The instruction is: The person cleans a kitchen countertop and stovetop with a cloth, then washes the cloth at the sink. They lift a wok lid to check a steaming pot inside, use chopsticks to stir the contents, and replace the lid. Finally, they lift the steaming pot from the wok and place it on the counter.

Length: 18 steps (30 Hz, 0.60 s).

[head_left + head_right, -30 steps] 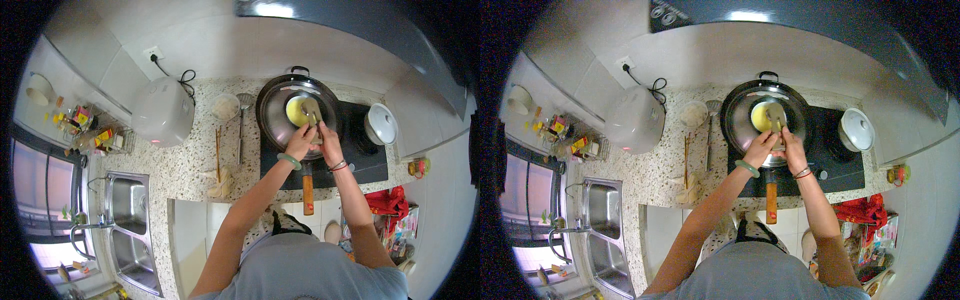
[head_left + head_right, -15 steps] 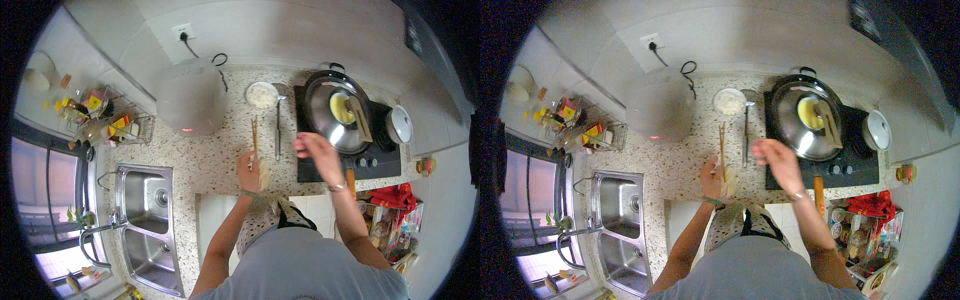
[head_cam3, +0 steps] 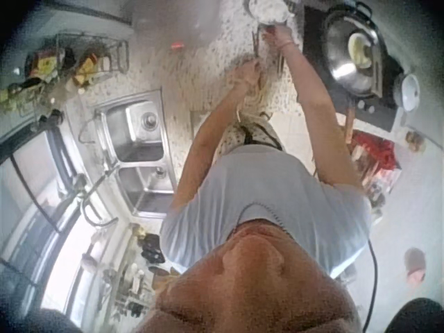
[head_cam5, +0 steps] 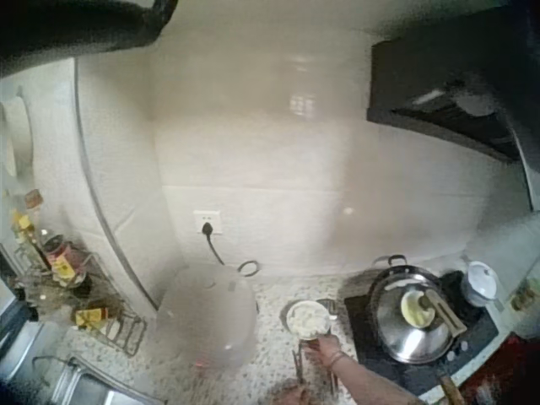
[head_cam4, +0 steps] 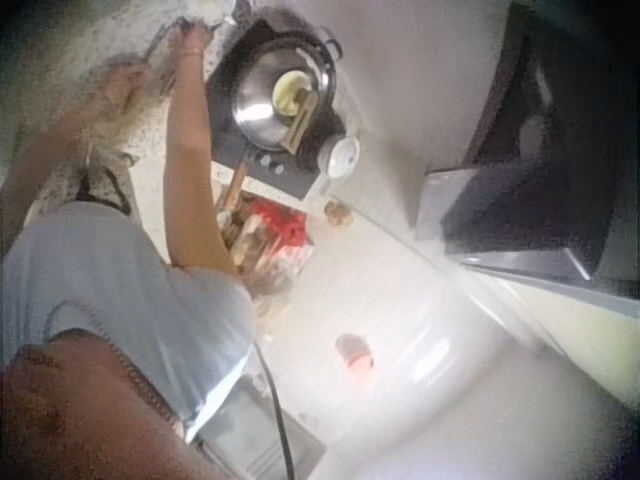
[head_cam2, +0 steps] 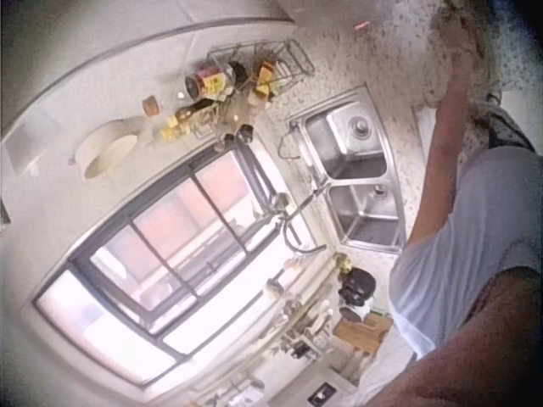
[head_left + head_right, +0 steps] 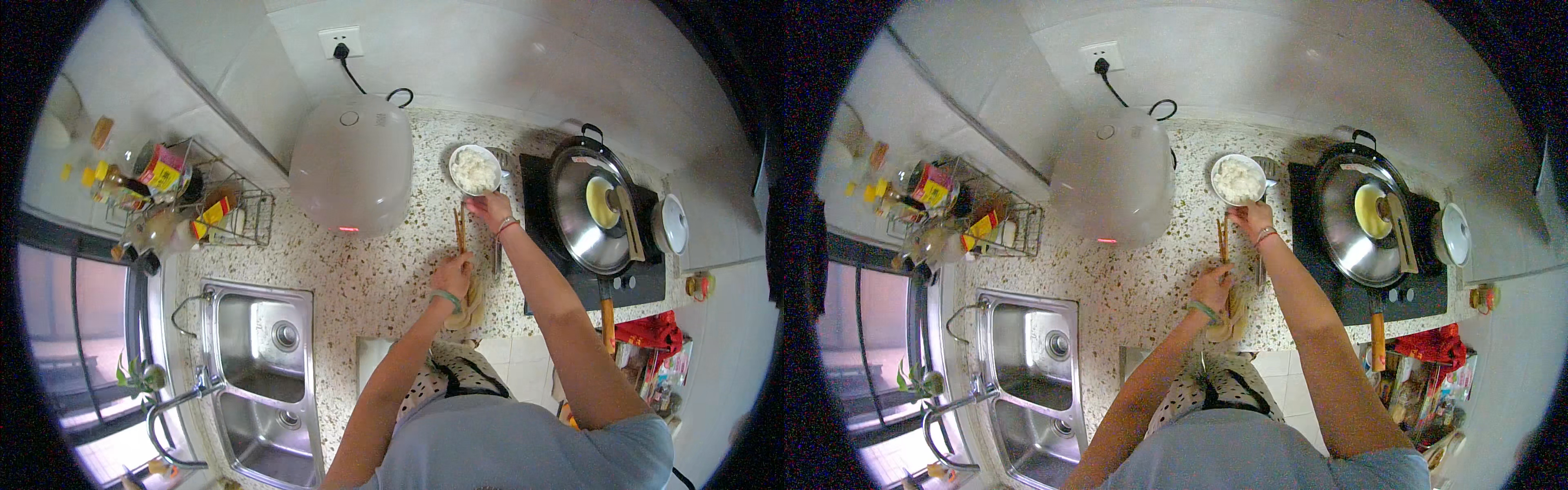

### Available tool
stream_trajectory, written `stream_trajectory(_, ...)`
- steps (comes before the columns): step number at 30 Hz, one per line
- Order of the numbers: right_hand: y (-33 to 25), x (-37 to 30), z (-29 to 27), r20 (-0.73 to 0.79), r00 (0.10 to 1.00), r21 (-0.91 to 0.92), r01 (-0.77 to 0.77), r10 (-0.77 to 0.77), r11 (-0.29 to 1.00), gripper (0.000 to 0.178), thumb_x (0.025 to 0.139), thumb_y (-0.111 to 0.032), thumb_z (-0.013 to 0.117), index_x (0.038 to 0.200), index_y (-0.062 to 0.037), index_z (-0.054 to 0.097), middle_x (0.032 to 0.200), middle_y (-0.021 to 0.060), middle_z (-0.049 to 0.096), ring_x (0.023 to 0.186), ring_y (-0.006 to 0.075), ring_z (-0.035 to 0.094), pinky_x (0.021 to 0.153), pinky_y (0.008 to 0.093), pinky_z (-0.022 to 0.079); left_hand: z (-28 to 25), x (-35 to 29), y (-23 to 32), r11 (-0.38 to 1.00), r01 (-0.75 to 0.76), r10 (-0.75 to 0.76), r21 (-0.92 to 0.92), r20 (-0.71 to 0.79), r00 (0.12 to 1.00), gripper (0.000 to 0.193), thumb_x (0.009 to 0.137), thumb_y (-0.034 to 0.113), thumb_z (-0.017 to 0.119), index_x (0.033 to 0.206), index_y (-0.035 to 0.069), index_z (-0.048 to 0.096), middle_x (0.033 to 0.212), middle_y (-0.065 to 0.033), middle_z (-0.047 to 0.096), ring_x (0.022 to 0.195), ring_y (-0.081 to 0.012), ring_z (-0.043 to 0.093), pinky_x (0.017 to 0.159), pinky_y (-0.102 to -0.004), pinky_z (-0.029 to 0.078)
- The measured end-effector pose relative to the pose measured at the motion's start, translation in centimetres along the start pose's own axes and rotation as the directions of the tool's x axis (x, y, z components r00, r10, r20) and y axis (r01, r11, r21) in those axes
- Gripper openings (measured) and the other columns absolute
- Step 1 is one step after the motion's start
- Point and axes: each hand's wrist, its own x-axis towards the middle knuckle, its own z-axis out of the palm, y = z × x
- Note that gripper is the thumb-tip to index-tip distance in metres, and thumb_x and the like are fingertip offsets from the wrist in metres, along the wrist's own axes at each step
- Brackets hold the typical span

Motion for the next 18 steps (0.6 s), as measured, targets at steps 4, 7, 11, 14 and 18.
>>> stream_trajectory(4, 0.1, 1.4, 0.8, 0.047, 0.998, 0.064, 0.034, -0.037, 0.997, 0.023, 0.091, -0.007, 0.045, 0.105, 0.0111, 0.049, 0.09, 0.0213, 0.063, 0.074, 0.0273, 0.066, 0.062, 0.0349, 0.058, 1.8, 2.0, -1.5, 0.995, -0.097, 0.096, 0.037, 0.031, 0.995, 0.029, 0.083, 0.014, 0.055, 0.112, 0.015, 0.06, 0.098, -0.0197, 0.059, 0.085, -0.0368, 0.058, 0.071, -0.0445, 0.049)
stream_trajectory(7, -0.4, 1.5, 2.1, 0.071, 0.997, 0.044, -0.019, 0.016, 0.999, 0.025, 0.091, -0.011, 0.048, 0.109, 0.0079, 0.048, 0.098, 0.0179, 0.062, 0.078, 0.0258, 0.065, 0.066, 0.0344, 0.058, 1.9, 3.0, -1.7, 0.994, -0.1, 0.099, 0.04, 0.012, 0.995, 0.031, 0.083, 0.01, 0.054, 0.113, 0.013, 0.059, 0.096, -0.0208, 0.059, 0.081, -0.0378, 0.059, 0.069, -0.0446, 0.049)
stream_trajectory(11, -1.3, 0.3, 1.4, 0.097, 0.995, -0.101, 0.05, -0.041, 0.994, 0.032, 0.092, -0.019, 0.053, 0.115, 0.0016, 0.048, 0.099, 0.0111, 0.061, 0.08, 0.0212, 0.065, 0.067, 0.0315, 0.056, 0.8, 5.3, -2.6, 0.988, -0.114, 0.117, 0.099, -0.02, 0.993, 0.032, 0.083, 0.005, 0.053, 0.113, 0.01, 0.059, 0.094, -0.0222, 0.058, 0.078, -0.0381, 0.059, 0.068, -0.0439, 0.05)
stream_trajectory(14, 0.6, -2.5, -1.0, 0.074, 0.947, -0.379, 0.316, -0.312, 0.87, 0.027, 0.089, -0.02, 0.056, 0.109, -0.0017, 0.055, 0.088, 0.0066, 0.064, 0.075, 0.0148, 0.063, 0.064, 0.0269, 0.051, -1.2, 7.1, -1.7, 0.993, -0.065, 0.065, 0.099, 0.001, 0.998, 0.032, 0.083, 0.003, 0.052, 0.114, 0.01, 0.059, 0.1, -0.0225, 0.057, 0.081, -0.0368, 0.059, 0.068, -0.0439, 0.05)
stream_trajectory(18, 4.2, -15.4, -3.1, 0.489, 0.743, -0.742, 0.63, -0.457, 0.23, 0.024, 0.08, -0.012, 0.062, 0.103, -0.0057, 0.062, 0.102, 0.0106, 0.063, 0.096, 0.024, 0.058, 0.084, 0.0354, 0.046, -3.9, 9.3, 0.0, 0.983, 0.041, -0.042, 0.177, 0.004, 0.999, 0.033, 0.083, 0.001, 0.052, 0.114, 0.011, 0.059, 0.11, -0.0208, 0.052, 0.086, -0.0347, 0.059, 0.07, -0.0445, 0.05)
